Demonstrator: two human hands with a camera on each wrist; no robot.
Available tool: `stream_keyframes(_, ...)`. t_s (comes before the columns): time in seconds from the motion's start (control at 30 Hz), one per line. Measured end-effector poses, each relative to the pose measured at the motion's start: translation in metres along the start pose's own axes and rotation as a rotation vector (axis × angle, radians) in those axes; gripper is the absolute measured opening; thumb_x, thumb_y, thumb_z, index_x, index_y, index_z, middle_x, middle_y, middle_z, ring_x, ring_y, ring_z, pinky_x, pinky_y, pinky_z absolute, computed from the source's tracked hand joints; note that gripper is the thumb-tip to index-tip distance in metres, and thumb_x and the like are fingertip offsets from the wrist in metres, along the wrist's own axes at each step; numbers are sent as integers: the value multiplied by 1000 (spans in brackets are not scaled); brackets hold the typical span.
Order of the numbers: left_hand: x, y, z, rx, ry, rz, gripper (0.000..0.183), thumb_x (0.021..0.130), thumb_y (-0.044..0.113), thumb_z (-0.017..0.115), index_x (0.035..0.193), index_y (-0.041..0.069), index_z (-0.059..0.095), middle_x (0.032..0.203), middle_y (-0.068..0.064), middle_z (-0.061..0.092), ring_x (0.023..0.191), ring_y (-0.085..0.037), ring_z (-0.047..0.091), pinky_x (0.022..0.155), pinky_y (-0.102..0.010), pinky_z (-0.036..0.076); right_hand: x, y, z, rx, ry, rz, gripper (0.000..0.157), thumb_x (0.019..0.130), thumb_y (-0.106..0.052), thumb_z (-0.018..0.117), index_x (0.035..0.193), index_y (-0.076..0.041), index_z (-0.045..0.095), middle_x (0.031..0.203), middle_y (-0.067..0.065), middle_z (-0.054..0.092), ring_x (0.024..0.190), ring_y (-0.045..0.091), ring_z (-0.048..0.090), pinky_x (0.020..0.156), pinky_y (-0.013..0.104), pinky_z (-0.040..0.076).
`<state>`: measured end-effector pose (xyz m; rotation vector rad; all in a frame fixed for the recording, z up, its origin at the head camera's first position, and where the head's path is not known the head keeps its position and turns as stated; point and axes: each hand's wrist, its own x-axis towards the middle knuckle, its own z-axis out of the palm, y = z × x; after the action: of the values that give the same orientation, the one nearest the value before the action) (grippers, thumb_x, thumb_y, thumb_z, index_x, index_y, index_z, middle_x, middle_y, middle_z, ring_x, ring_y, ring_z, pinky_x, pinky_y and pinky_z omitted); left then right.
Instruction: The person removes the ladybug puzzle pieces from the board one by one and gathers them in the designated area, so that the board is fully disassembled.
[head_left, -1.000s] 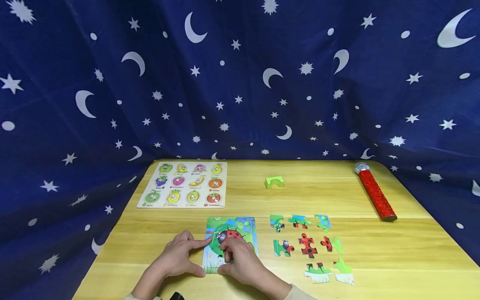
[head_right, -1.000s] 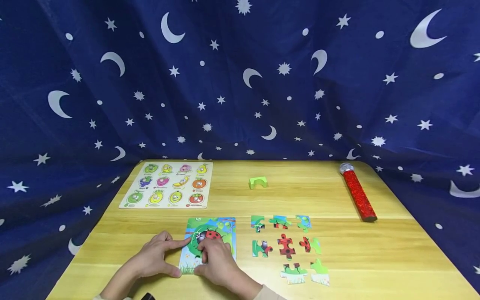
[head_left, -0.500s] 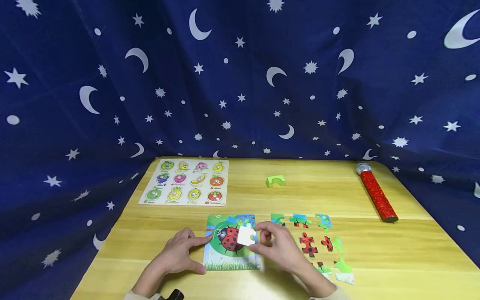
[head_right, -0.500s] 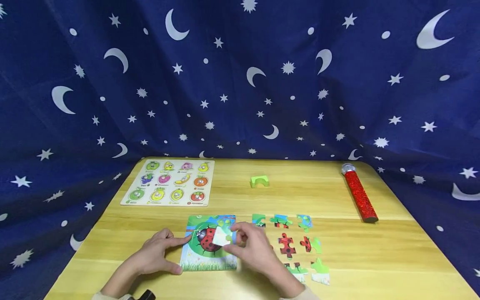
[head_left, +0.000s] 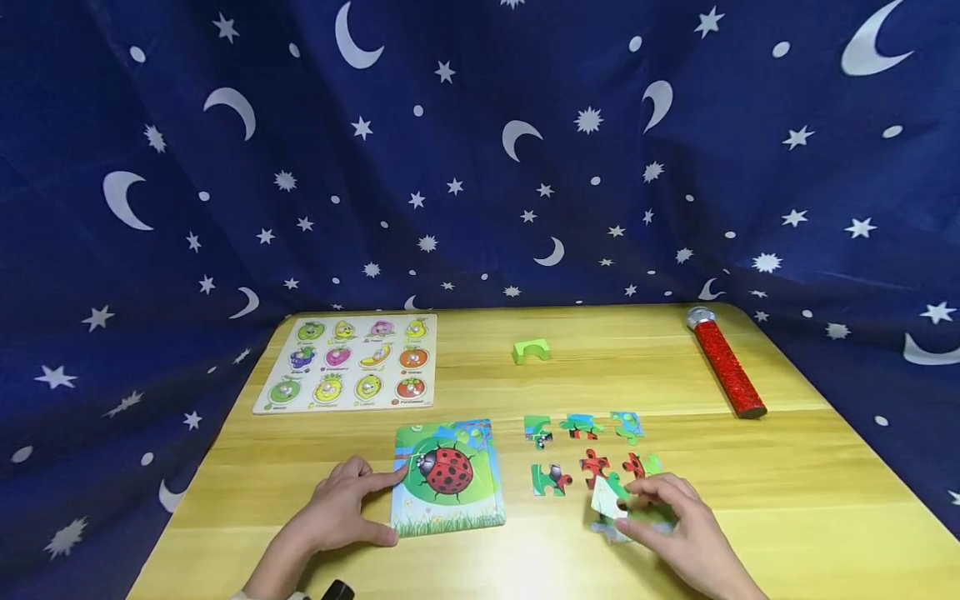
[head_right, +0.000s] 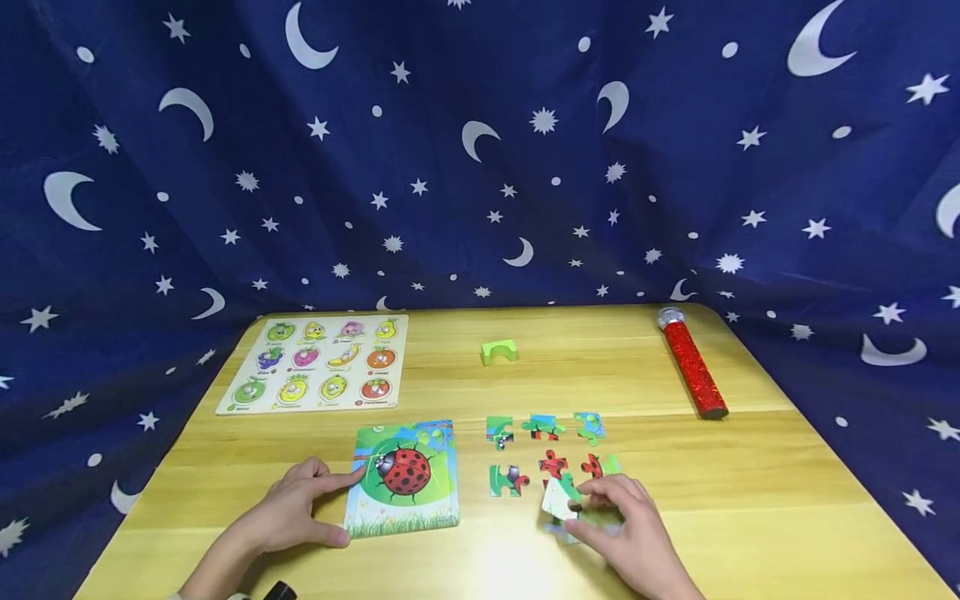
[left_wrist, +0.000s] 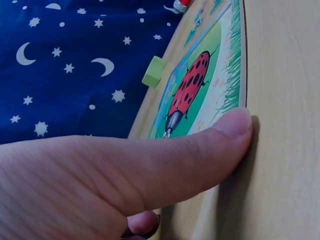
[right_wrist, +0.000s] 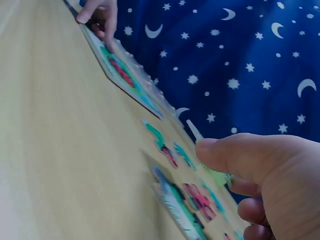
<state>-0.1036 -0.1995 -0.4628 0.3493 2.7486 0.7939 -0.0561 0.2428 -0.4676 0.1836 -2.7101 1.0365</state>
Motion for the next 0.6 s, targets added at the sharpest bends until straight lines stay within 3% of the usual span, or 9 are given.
stream_keyframes(0.17, -4, 0, 0, -5, -3, 2, 86, 59, 50, 89, 137, 28, 60, 93, 0, 37, 87, -19, 31, 72, -29, 23, -1, -2, 10, 5, -65, -73, 37, 69, -35, 88, 101, -32, 71, 98, -17, 59, 87, -3, 49, 75, 20, 45)
stream_keyframes(0.4, -4, -5, 1, 0, 27, 27, 87, 58, 55, 87, 137, 32, 58, 94, 1, 37, 87, -17, 31, 74, -29, 23, 3, -8, 22, -26, -110, -270, 35, 69, -41, 87, 99, -36, 68, 101, -20, 58, 91, -3, 45, 76, 24, 41)
stream_keyframes(0.6, -4, -6, 3, -14, 43, 21, 89, 58, 56, 87, 138, 34, 57, 94, 2, 37, 87, -17, 31, 76, -30, 23, 7, -11, 30, -61, -110, -271, 37, 67, -47, 87, 96, -38, 67, 104, -22, 58, 95, -2, 47, 82, 27, 39)
